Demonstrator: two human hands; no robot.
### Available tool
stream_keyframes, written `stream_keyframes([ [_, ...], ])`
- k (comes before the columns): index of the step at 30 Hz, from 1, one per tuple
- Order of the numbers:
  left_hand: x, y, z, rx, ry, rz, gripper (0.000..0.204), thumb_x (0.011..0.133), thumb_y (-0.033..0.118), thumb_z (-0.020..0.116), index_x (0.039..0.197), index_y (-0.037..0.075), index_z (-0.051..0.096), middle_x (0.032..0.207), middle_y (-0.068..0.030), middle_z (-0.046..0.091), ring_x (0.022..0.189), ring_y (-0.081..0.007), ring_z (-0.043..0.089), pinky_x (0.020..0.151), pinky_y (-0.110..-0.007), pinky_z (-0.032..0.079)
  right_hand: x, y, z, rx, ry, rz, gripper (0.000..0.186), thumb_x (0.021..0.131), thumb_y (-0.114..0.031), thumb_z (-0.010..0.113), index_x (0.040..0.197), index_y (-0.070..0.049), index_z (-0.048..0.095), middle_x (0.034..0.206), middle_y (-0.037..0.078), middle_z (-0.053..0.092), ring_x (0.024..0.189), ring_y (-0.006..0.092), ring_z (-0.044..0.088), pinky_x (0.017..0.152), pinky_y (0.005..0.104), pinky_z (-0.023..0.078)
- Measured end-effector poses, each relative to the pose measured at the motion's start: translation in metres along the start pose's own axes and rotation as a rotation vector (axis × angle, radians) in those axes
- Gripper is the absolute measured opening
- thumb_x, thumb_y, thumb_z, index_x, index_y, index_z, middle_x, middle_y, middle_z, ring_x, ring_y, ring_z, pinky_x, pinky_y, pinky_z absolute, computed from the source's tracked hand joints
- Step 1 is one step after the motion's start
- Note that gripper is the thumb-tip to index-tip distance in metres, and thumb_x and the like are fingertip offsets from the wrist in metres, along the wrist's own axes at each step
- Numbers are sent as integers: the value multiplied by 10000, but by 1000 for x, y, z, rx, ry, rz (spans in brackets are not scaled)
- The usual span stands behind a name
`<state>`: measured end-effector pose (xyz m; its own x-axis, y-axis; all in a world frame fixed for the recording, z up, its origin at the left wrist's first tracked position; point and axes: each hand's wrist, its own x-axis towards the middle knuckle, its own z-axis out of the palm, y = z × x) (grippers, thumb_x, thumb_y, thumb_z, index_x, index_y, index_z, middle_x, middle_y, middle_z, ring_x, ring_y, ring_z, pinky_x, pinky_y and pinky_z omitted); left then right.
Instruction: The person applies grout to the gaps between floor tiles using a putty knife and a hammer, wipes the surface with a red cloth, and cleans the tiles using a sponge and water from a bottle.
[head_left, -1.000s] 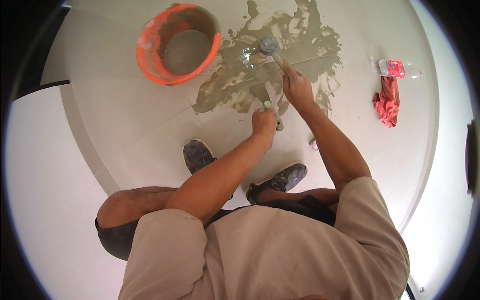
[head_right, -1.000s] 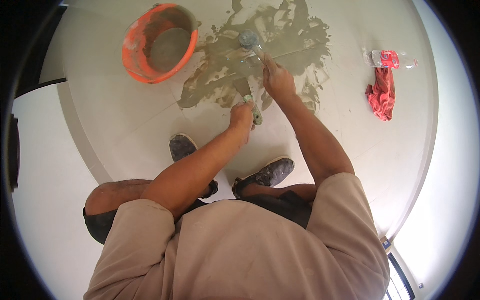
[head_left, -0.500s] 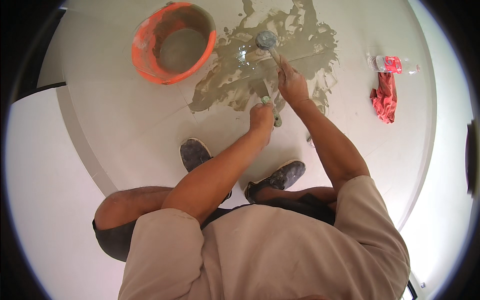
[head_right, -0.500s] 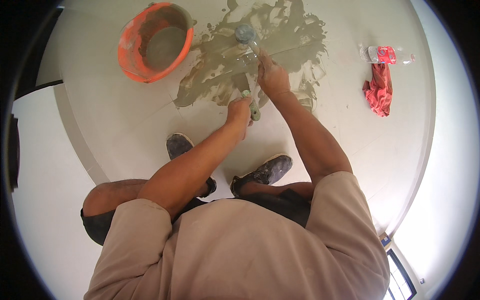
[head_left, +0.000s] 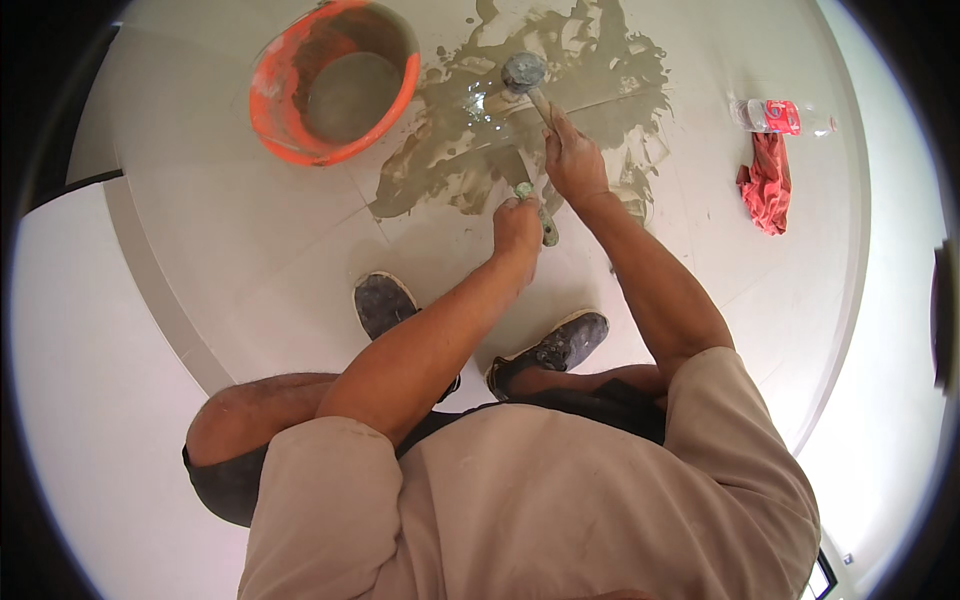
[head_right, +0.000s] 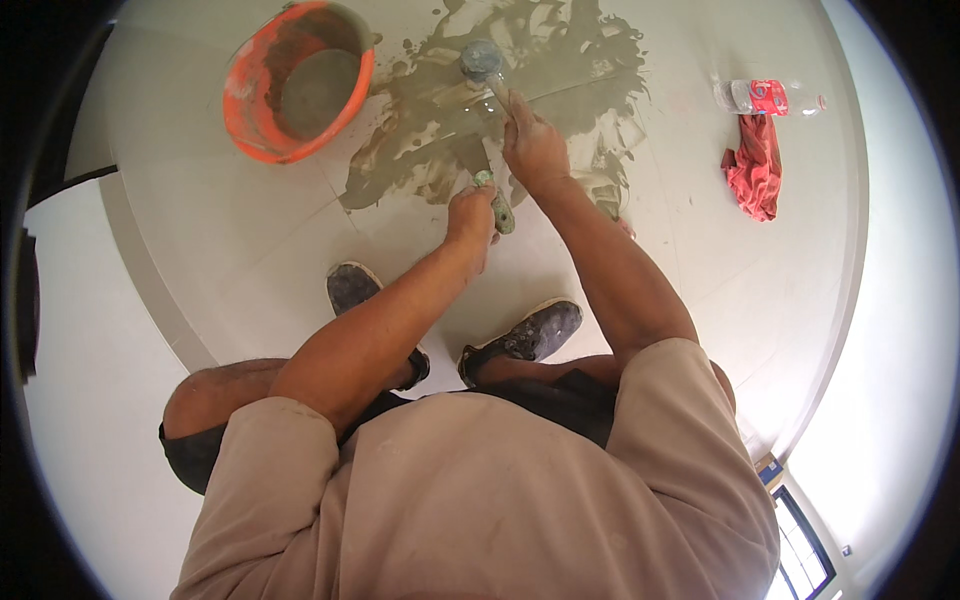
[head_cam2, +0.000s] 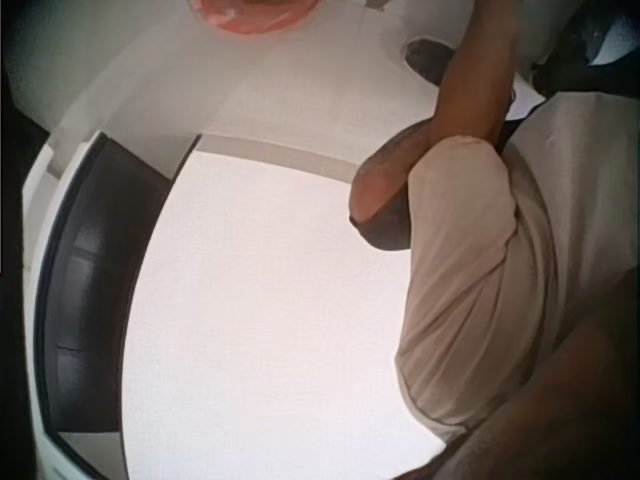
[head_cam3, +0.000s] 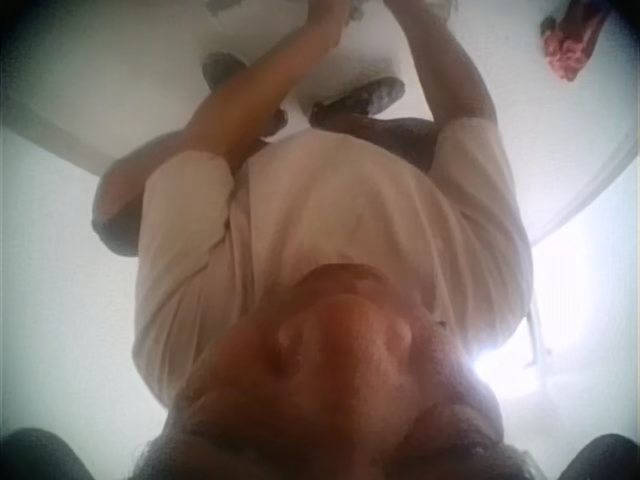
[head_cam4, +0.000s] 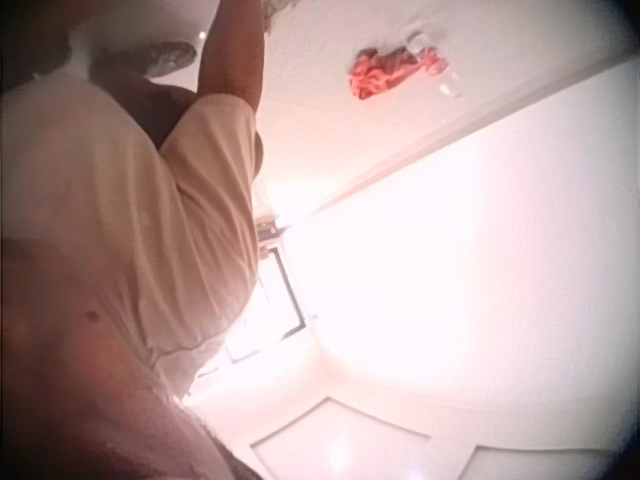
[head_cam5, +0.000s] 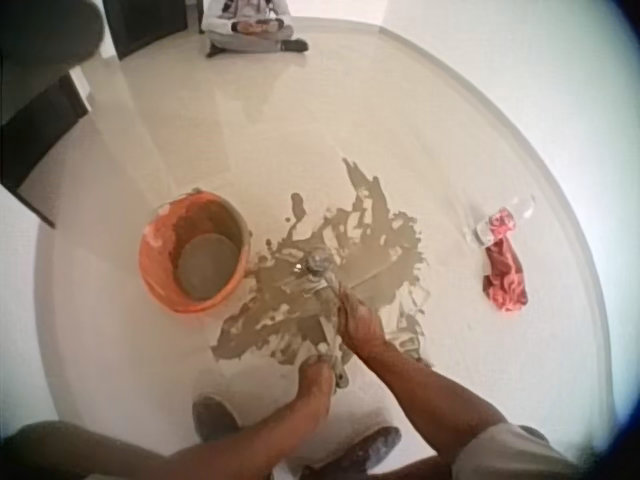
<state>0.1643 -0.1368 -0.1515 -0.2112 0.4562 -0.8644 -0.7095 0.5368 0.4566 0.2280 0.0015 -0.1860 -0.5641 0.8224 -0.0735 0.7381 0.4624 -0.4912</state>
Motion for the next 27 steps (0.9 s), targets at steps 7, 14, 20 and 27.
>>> stream_keyframes([
  [7, 4, -4, 1, -1, 31, 53, 203, 959, 288, 544, 913, 91, 564, 739, -14, 541, 548, -147, 481, 474, -320, 354, 3, 5, 2, -14, 13, 17, 420, 958, -214, 542, 1373, -167, 506, 960, 266, 691, 854, 489, 655, 735, 577, 524],
  [14, 0, -6, -2, -23, 54, 66, 181, 926, 257, 518, 878, 87, 557, 721, -29, 542, 542, -149, 485, 470, -322, 351, 2, 6, 7, 16, 86, -10, 416, 968, -228, 532, 1379, -166, 512, 978, 265, 691, 858, 490, 657, 737, 578, 526],
  [20, -8, -3, 1, -22, 43, 32, 232, 910, 218, 482, 888, -2, 552, 783, -83, 543, 708, -189, 532, 657, -364, 435, -6, 3, 6, 40, 126, 8, 393, 972, -227, 528, 1359, -161, 527, 980, 267, 690, 865, 487, 656, 748, 579, 523],
  [27, -4, -9, -4, 46, 74, 76, 237, 920, 226, 475, 892, 3, 550, 797, -85, 546, 733, -193, 528, 676, -371, 433, -10, 0, 6, 29, 53, 42, 385, 967, -221, 532, 1342, -138, 520, 960, 265, 691, 867, 483, 656, 751, 585, 522],
])
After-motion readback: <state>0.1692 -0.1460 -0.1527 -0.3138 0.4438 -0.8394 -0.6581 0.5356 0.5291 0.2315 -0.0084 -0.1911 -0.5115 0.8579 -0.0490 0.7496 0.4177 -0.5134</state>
